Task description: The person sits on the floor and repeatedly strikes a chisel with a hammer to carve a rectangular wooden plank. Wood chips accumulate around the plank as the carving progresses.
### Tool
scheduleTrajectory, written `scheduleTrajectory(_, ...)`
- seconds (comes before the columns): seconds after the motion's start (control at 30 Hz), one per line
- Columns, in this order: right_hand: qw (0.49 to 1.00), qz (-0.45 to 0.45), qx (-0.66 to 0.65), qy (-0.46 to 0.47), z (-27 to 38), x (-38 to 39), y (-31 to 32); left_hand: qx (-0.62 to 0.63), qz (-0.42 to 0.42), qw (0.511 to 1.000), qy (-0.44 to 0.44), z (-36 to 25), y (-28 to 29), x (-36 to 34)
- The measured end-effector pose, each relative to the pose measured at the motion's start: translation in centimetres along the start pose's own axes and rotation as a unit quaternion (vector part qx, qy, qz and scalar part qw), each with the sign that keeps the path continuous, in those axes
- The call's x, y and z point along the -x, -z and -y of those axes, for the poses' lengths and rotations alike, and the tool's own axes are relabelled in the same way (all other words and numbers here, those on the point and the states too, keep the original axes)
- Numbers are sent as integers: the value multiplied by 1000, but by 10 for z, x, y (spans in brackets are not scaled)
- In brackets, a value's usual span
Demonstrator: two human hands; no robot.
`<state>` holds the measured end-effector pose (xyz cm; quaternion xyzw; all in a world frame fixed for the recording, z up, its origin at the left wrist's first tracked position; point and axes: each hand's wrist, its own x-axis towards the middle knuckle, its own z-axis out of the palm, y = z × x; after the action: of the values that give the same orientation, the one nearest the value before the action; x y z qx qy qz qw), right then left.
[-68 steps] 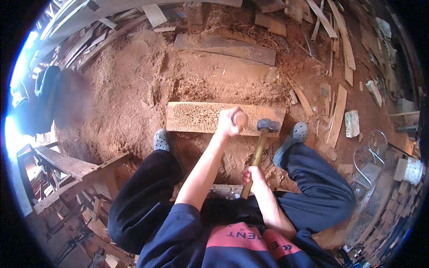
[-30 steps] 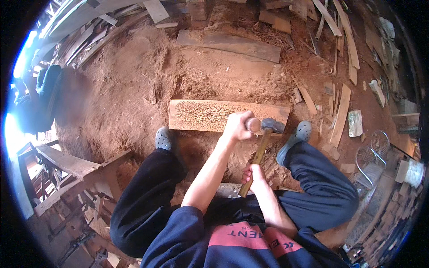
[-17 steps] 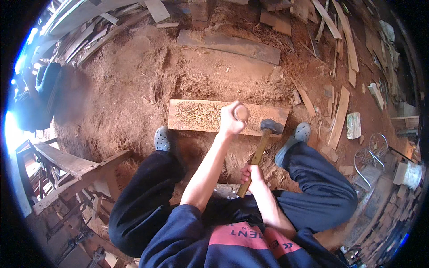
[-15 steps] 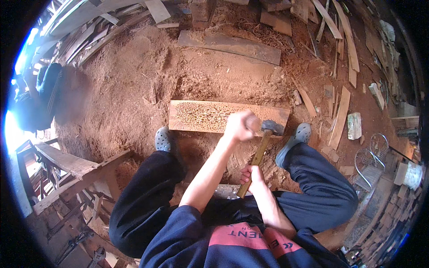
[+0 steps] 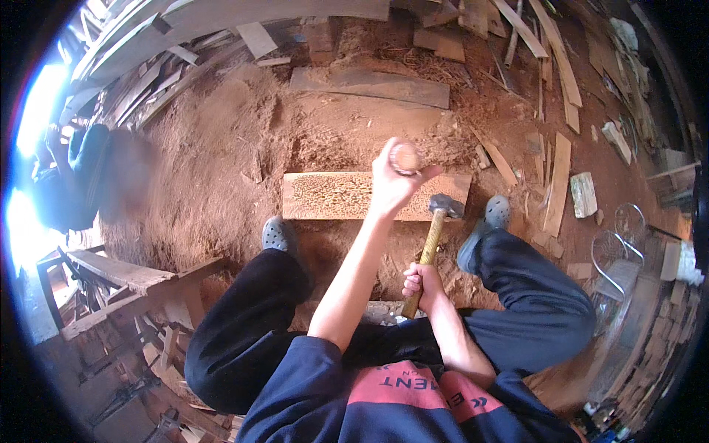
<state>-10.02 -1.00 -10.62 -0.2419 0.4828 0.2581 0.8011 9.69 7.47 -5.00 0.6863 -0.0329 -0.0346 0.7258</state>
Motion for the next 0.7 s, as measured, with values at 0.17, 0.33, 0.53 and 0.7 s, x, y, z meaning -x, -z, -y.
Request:
scheduleTrajectory(0.17,999,-42,9,14,0,4,-1,58,24,996,70,31,10,13)
scheduleTrajectory(0.33,998,-62,-1,18,-2,1,5,-19,32,997,69,54,1,26)
scheduleTrajectory(0.53,999,-50,4,22,-1,1,6,-30,63,998,6,70,-6,29)
scheduleTrajectory(0.7,999,-41,3,24,-1,0,10,-4,128,992,-21,80,-6,25)
